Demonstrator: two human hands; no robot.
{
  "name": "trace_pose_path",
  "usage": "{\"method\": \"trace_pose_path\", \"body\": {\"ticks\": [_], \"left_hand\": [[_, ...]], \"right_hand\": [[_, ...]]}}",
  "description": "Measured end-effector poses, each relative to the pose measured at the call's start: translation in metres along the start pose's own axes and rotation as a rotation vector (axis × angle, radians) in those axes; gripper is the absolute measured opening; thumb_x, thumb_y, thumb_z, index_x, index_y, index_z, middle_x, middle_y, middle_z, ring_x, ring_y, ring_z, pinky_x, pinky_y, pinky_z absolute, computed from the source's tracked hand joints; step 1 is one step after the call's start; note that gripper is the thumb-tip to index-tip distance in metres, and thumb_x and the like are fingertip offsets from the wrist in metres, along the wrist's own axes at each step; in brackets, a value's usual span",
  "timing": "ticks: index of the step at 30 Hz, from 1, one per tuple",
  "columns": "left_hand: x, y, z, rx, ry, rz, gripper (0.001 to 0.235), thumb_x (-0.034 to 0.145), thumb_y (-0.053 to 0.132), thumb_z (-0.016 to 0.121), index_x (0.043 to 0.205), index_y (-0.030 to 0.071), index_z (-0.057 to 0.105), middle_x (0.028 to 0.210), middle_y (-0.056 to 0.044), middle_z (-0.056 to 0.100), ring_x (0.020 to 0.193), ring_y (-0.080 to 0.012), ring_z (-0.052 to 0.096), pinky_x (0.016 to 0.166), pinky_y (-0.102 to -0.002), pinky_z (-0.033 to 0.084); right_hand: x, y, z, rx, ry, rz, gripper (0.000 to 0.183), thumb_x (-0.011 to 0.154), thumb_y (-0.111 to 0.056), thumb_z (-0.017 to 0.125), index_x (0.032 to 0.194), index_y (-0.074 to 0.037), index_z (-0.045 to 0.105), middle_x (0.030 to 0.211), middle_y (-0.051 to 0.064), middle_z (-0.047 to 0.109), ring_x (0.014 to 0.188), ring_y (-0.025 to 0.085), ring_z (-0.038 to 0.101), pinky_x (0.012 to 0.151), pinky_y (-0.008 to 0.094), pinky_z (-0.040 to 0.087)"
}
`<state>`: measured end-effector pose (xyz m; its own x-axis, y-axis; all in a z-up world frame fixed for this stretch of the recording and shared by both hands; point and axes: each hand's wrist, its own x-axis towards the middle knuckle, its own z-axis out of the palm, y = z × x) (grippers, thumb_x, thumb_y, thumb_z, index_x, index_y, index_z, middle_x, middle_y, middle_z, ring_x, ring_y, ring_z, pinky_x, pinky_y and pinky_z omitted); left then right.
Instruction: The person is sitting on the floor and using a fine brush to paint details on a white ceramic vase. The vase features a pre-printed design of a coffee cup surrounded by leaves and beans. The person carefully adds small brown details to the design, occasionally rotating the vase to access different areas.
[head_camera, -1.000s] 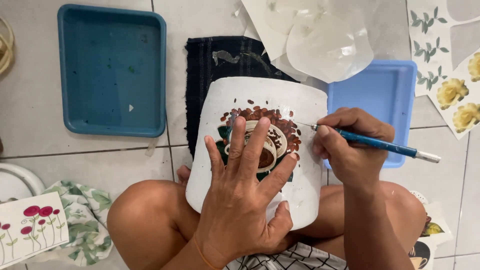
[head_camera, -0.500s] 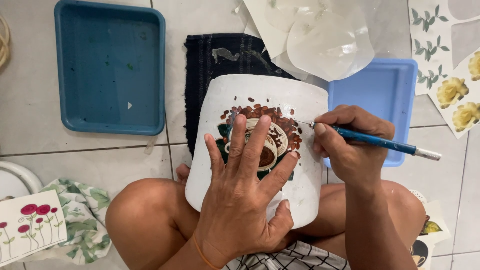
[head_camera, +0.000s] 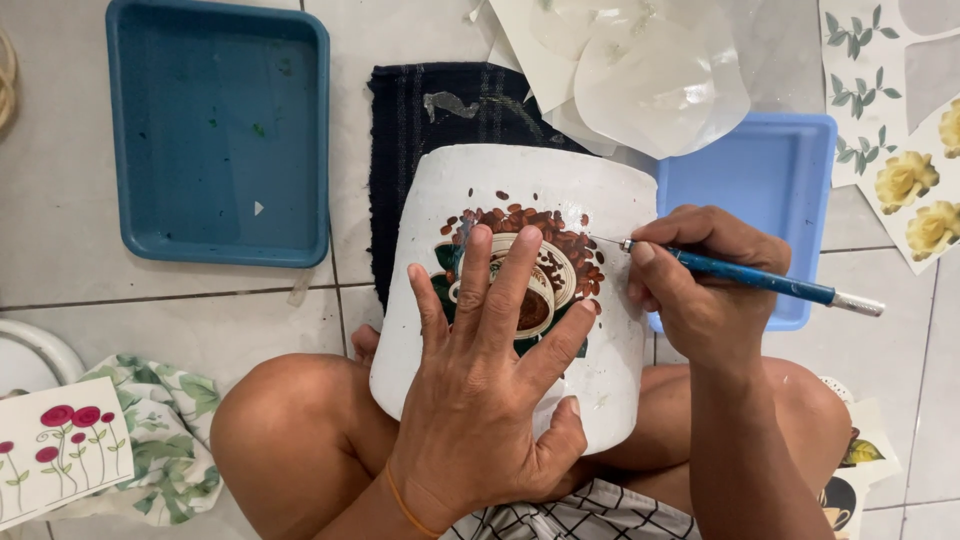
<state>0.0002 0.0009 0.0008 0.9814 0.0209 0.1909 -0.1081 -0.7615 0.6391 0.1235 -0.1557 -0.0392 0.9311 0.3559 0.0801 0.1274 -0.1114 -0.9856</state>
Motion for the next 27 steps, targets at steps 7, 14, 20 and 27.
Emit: {"method": "trace_pose_path", "body": {"ticks": [7,14,20,27], "left_hand": [[-0.0005,0.0003,0.0011,0.005,-0.007,-0.012,0.060,0.069,0.027,0.059,0.127,0.013,0.062,0.154,-0.025,0.023,0.146,-0.0503,0.017,0.108,-0.083,0.014],[0.0002,0.0002,0.0003,0.013,-0.003,0.003,0.059,0.070,0.025,0.060,0.128,0.013,0.061,0.153,-0.025,0.024,0.145,-0.0521,0.018,0.109,-0.082,0.013],[0.0000,0.0009,0.0013,-0.002,-0.003,-0.015,0.060,0.068,0.026,0.060,0.127,0.014,0.062,0.153,-0.025,0.025,0.146,-0.0499,0.017,0.107,-0.084,0.014],[0.0002,0.0003,0.0020,0.005,-0.003,-0.012,0.062,0.066,0.027,0.060,0.127,0.014,0.062,0.154,-0.025,0.024,0.146,-0.0496,0.016,0.107,-0.083,0.012]], "right_hand": [[0.0003,-0.0031,0.0006,-0.029,-0.010,0.005,0.007,0.089,0.005,0.062,0.083,0.006,0.058,0.063,0.014,0.053,0.043,0.017,0.053,0.037,0.023,0.042],[0.0002,-0.0024,-0.0019,-0.120,-0.016,-0.015,0.008,0.088,0.004,0.065,0.082,0.003,0.060,0.063,0.013,0.056,0.044,0.015,0.053,0.041,0.022,0.041],[-0.0021,0.0002,-0.0034,-0.163,0.003,-0.011,0.008,0.088,0.003,0.065,0.082,0.002,0.061,0.066,0.012,0.058,0.046,0.015,0.054,0.044,0.021,0.042],[-0.0045,0.0002,-0.0025,-0.243,0.032,-0.043,0.010,0.087,0.004,0.066,0.079,0.001,0.060,0.068,0.011,0.060,0.047,0.014,0.054,0.048,0.022,0.041]]}}
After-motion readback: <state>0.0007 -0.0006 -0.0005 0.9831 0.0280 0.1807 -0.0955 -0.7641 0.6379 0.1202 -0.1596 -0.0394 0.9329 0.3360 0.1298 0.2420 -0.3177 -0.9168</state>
